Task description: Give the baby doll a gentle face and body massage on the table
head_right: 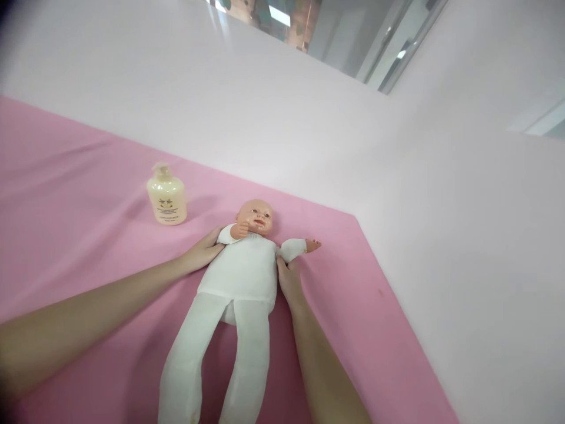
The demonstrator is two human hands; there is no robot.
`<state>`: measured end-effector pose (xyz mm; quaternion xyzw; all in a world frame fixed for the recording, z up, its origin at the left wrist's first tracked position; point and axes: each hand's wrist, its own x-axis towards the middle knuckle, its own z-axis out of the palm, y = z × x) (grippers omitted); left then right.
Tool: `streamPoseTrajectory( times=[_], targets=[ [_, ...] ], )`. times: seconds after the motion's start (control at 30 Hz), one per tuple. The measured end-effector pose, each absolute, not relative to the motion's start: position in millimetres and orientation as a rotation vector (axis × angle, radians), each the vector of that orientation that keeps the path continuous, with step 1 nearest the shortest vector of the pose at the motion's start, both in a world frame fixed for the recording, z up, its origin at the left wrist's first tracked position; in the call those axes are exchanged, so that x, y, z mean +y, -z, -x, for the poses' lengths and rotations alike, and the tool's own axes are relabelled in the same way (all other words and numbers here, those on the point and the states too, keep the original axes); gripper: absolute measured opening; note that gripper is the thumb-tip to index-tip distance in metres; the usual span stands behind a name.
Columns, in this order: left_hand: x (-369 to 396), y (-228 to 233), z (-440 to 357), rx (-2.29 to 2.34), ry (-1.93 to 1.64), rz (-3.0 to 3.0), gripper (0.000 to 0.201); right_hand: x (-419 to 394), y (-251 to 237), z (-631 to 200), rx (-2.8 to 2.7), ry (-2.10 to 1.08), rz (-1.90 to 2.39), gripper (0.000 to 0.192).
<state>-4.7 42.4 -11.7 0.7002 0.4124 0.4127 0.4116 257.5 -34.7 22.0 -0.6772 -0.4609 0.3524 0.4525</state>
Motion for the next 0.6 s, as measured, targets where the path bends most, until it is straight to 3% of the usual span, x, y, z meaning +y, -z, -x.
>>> streamPoseTrajectory(
  times=[0.6],
  targets=[
    [41.7, 11.3, 4.3, 1.003, -1.057, -1.78, 0.058, -37.9, -24.0, -262.8, -1.181, -0.907, 1.694, 0.059]
  ],
)
